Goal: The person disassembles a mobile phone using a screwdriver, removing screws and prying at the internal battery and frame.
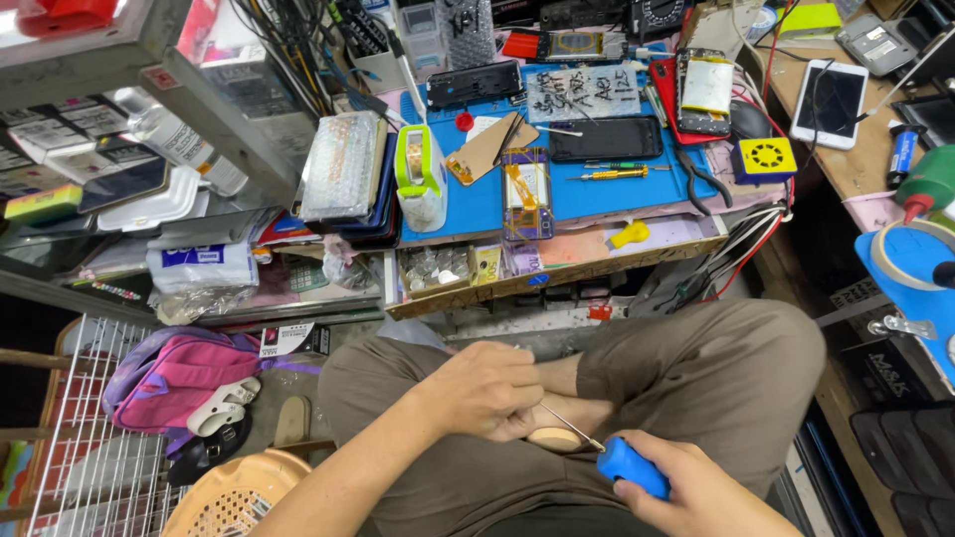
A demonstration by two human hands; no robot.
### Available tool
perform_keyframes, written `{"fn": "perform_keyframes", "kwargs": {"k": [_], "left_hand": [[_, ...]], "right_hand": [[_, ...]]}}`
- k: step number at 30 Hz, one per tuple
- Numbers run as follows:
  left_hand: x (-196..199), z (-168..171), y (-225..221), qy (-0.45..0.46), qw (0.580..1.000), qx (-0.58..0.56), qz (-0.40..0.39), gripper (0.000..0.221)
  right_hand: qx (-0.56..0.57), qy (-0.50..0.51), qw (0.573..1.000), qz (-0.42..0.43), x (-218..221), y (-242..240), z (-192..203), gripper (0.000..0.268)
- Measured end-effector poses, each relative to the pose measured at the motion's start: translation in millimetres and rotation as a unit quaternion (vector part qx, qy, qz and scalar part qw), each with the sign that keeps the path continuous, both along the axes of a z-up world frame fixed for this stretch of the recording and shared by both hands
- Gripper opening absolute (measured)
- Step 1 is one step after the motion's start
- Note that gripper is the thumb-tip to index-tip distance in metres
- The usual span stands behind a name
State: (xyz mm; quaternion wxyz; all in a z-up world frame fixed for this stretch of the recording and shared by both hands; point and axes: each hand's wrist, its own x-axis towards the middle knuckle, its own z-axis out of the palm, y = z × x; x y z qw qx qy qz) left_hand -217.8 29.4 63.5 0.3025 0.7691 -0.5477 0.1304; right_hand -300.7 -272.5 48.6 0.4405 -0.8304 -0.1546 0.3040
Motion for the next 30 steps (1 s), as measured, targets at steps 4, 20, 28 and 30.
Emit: {"fn": "perform_keyframes", "kwargs": {"k": [4, 20, 28, 30], "left_hand": [[-26, -9, 14, -0.005, 0.998, -0.038, 0.054, 0.026], [-8, 0, 110, -0.093, 0.94, 0.023, 0.326, 0.011], [-39, -18, 180, -0.009, 0.867, -0.049, 0.496, 0.015], [-60, -39, 199, 0.05, 0.809, -0.048, 0.583, 0.012]], "right_hand": [[-0.056, -0.093, 0.994, 0.015, -16, 4, -1, 0.058], [-0.04, -0.08, 0.996, 0.006, -18, -63, -46, 0.062], [0.383, -0.066, 0.919, -0.062, 38, -78, -1, 0.067], [0.397, -0.026, 0.908, -0.128, 52, -57, 9, 0.065]]}}
